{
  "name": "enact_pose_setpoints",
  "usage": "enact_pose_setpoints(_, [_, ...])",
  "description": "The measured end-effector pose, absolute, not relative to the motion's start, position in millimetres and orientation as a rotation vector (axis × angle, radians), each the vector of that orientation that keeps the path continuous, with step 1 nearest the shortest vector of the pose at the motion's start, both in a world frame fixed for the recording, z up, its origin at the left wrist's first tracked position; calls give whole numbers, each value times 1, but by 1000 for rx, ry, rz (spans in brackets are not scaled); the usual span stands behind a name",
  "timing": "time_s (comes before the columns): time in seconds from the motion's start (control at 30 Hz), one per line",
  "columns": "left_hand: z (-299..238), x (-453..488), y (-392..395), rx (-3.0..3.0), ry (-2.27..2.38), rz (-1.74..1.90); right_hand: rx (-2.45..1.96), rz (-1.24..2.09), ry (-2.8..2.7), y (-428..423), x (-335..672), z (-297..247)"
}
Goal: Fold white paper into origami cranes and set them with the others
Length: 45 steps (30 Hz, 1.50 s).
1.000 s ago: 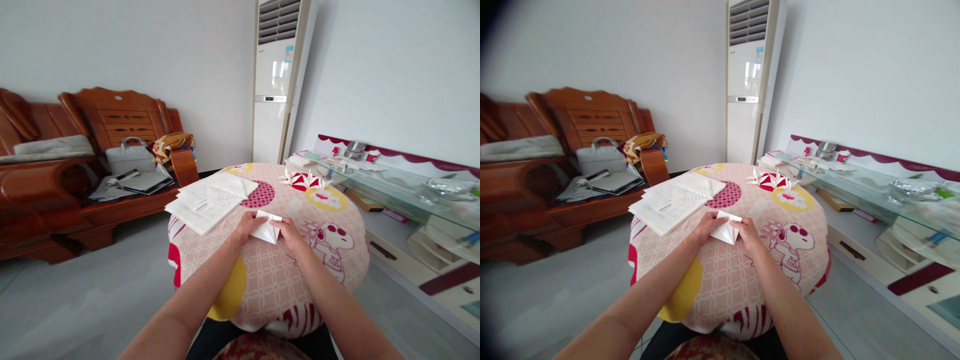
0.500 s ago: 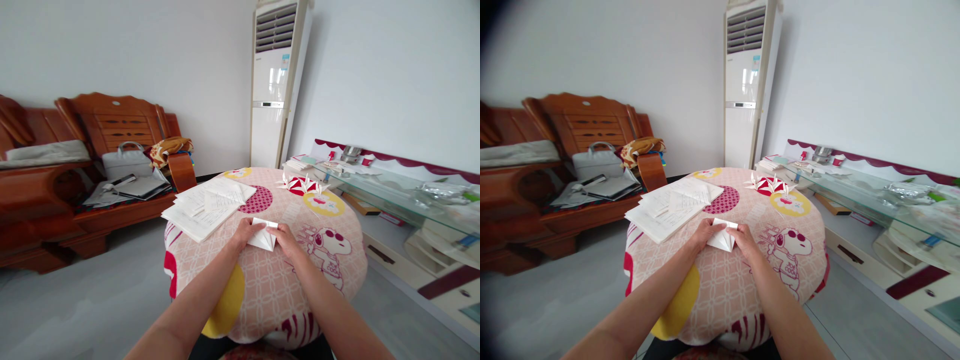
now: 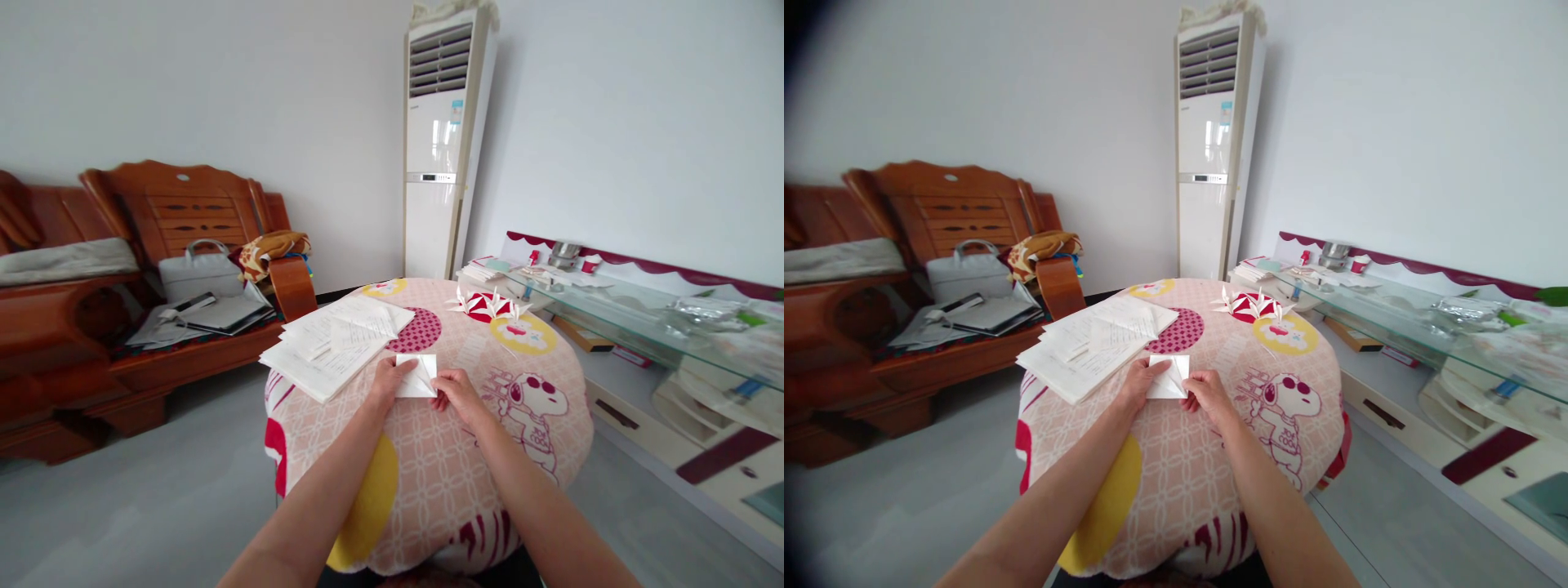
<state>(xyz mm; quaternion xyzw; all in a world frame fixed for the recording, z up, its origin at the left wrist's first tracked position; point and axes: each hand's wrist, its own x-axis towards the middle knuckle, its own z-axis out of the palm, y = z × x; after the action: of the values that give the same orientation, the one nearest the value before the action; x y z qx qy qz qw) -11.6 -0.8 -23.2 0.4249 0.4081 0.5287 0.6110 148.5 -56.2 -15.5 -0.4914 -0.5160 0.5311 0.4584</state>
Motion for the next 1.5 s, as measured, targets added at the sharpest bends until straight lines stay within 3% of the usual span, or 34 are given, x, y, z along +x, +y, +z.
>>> enact_pose_setpoints(1.5, [-16, -9, -10, 1001, 988, 1379, -1183, 1321, -1296, -59, 155, -11])
